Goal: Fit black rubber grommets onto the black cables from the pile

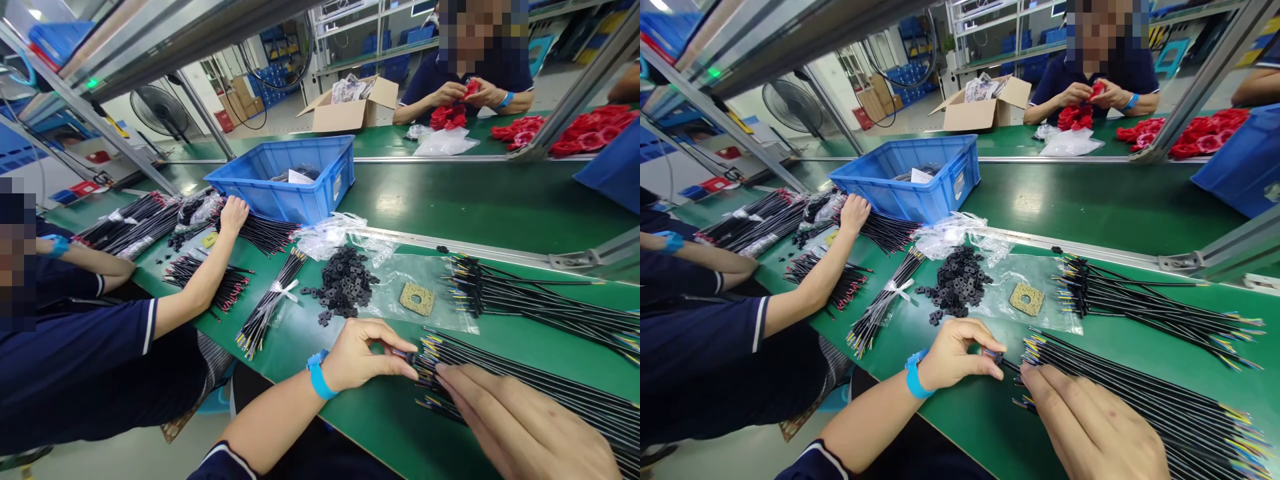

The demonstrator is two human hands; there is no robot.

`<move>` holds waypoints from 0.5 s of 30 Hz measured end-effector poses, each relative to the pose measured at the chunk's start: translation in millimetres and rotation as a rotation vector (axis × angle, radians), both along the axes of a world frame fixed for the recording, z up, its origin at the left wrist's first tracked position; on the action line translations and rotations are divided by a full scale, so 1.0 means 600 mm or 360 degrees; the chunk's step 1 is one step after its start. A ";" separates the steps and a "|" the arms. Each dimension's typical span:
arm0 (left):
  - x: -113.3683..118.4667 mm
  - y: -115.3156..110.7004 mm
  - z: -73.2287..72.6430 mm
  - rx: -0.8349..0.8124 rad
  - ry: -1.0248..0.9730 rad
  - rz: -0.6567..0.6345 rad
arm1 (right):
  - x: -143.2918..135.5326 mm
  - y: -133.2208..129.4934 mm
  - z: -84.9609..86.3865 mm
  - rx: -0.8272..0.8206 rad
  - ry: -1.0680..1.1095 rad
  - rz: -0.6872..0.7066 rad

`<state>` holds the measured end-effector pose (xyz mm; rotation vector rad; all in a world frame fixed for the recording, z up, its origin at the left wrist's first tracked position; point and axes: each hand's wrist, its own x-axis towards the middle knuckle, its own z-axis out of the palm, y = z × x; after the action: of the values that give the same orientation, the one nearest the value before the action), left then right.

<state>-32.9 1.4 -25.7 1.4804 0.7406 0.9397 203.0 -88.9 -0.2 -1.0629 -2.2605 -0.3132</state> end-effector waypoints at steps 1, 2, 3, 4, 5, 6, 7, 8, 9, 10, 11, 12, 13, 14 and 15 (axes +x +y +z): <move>0.000 0.000 -0.002 0.0057 -0.0022 -0.0009 | -0.005 0.004 0.004 0.0009 0.0029 -0.0005; 0.000 0.000 -0.003 0.0111 -0.0049 -0.0022 | -0.011 0.009 0.008 0.0013 0.0071 -0.0014; 0.000 0.000 -0.005 0.0165 -0.0077 -0.0036 | -0.018 0.013 0.012 -0.0001 0.0118 -0.0017; 0.000 0.000 -0.007 0.0217 -0.0103 -0.0048 | -0.024 0.017 0.015 -0.0030 0.0168 -0.0018; -0.001 0.000 -0.009 0.0261 -0.0119 -0.0057 | -0.030 0.020 0.017 -0.0075 0.0220 -0.0015; -0.001 -0.001 -0.010 0.0295 -0.0125 -0.0062 | -0.035 0.022 0.018 -0.0132 0.0269 -0.0003; -0.002 -0.001 -0.011 0.0318 -0.0123 -0.0067 | -0.038 0.023 0.017 -0.0199 0.0319 0.0009; -0.003 -0.001 -0.012 0.0329 -0.0118 -0.0071 | -0.041 0.024 0.017 -0.0262 0.0371 0.0021; -0.004 -0.001 -0.012 0.0331 -0.0112 -0.0083 | -0.044 0.024 0.016 -0.0326 0.0421 0.0031; -0.006 -0.002 -0.013 0.0325 -0.0105 -0.0101 | -0.046 0.024 0.015 -0.0385 0.0475 0.0045; -0.007 -0.002 -0.013 0.0315 -0.0100 -0.0127 | -0.047 0.025 0.014 -0.0441 0.0526 0.0064; -0.008 -0.002 -0.013 0.0298 -0.0095 -0.0155 | -0.049 0.025 0.015 -0.0495 0.0574 0.0086; -0.009 -0.002 -0.013 0.0278 -0.0088 -0.0183 | -0.050 0.026 0.016 -0.0544 0.0617 0.0107; -0.010 -0.002 -0.013 0.0256 -0.0083 -0.0209 | -0.051 0.026 0.017 -0.0593 0.0651 0.0126; -0.010 -0.003 -0.012 0.0232 -0.0072 -0.0234 | -0.052 0.027 0.018 -0.0635 0.0685 0.0143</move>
<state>-38.9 -0.2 -33.1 1.6121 0.5317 0.9272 171.6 -72.7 10.8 -1.0922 -2.0054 0.3879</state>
